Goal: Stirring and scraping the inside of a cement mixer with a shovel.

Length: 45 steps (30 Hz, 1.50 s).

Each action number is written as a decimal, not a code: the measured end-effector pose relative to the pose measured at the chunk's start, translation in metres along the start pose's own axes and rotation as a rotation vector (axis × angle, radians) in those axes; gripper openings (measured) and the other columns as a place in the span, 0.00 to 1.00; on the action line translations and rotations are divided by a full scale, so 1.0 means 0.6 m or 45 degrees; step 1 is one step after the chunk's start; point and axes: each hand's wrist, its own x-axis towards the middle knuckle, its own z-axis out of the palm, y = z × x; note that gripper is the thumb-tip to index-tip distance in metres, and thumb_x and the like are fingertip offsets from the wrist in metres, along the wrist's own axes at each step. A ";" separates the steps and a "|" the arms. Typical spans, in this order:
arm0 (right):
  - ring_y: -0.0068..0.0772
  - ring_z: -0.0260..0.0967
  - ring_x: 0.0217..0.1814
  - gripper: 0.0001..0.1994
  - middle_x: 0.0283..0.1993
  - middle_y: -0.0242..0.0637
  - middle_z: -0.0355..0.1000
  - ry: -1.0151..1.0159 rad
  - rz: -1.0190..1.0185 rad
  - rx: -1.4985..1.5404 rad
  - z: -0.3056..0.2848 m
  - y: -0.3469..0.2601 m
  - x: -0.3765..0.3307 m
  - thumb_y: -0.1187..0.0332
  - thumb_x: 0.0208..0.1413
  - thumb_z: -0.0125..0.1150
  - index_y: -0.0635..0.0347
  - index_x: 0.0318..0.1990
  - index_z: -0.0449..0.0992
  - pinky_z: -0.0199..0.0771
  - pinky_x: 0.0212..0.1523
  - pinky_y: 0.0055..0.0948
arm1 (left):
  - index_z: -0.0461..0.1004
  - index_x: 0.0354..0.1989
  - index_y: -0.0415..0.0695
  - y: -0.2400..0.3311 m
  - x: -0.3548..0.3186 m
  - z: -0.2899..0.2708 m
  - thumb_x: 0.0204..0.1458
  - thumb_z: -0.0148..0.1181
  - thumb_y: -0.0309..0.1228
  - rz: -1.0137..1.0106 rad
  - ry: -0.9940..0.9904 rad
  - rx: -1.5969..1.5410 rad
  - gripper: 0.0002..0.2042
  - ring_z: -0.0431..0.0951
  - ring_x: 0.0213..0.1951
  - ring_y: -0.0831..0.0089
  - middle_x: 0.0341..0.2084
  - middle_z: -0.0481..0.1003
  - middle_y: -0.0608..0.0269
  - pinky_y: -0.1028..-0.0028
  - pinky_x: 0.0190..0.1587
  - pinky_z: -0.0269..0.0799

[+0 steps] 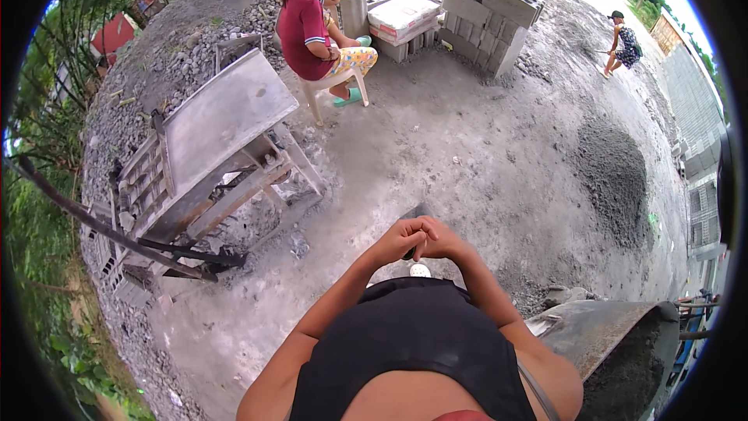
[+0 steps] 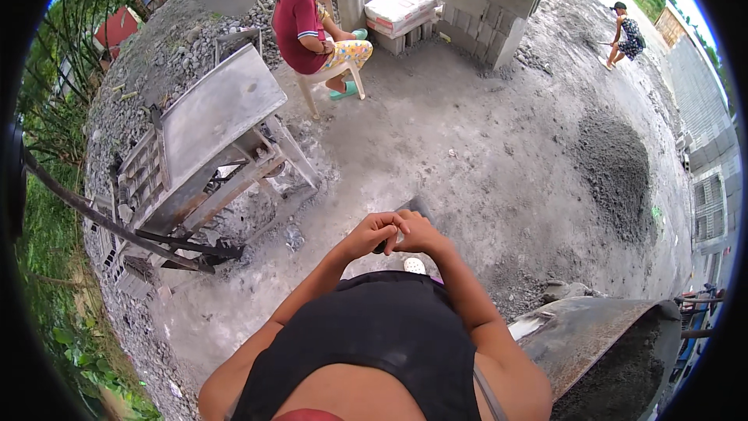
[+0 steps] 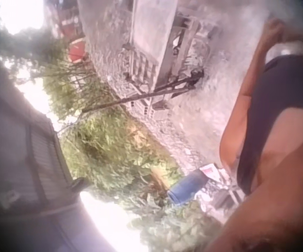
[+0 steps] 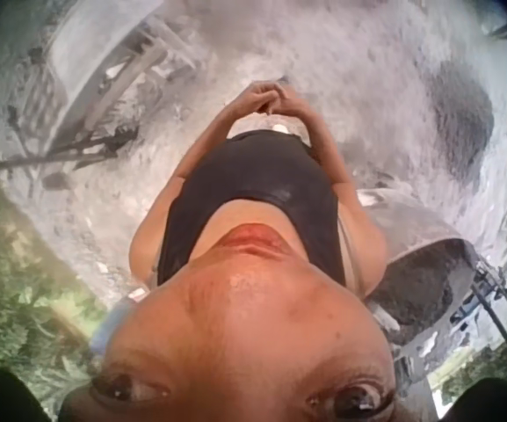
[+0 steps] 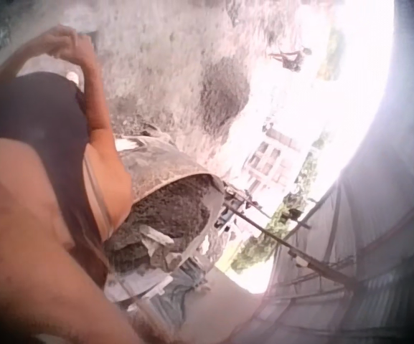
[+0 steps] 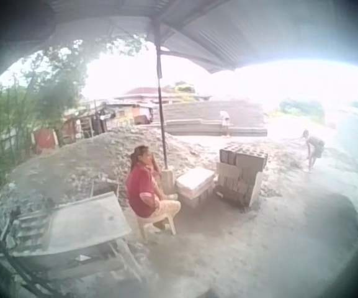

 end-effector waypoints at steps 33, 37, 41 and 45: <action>0.36 0.60 0.31 0.10 0.27 0.35 0.60 2.587 0.614 -0.839 -0.384 0.259 -0.229 0.73 0.38 0.58 0.54 0.21 0.60 0.57 0.33 0.40 | 0.69 0.37 0.38 -0.015 0.005 0.007 0.52 0.42 0.25 -0.052 -0.016 0.001 0.09 0.66 0.14 0.83 0.11 0.67 0.68 0.82 0.21 0.61; 0.27 0.35 0.15 0.11 0.12 0.30 0.41 2.805 0.647 0.168 -0.346 0.240 -0.106 0.81 0.29 0.41 0.56 0.13 0.47 0.40 0.17 0.32 | 0.69 0.37 0.37 -0.014 0.000 0.007 0.52 0.42 0.25 -0.060 -0.020 0.015 0.09 0.66 0.14 0.83 0.11 0.67 0.68 0.82 0.21 0.61; 0.21 0.36 0.17 0.13 0.15 0.26 0.42 2.782 0.286 1.097 -0.349 0.215 -0.025 0.79 0.34 0.47 0.53 0.14 0.49 0.38 0.18 0.27 | 0.69 0.37 0.37 -0.010 0.007 0.009 0.53 0.42 0.25 -0.034 -0.032 0.018 0.09 0.66 0.14 0.83 0.11 0.67 0.68 0.82 0.21 0.61; 0.24 0.37 0.16 0.07 0.22 0.28 0.48 2.538 0.253 3.104 -0.397 0.165 0.005 0.76 0.42 0.46 0.54 0.24 0.55 0.38 0.17 0.26 | 0.69 0.37 0.38 -0.016 0.011 0.007 0.53 0.42 0.25 -0.017 -0.015 0.040 0.09 0.66 0.15 0.83 0.11 0.67 0.68 0.82 0.21 0.61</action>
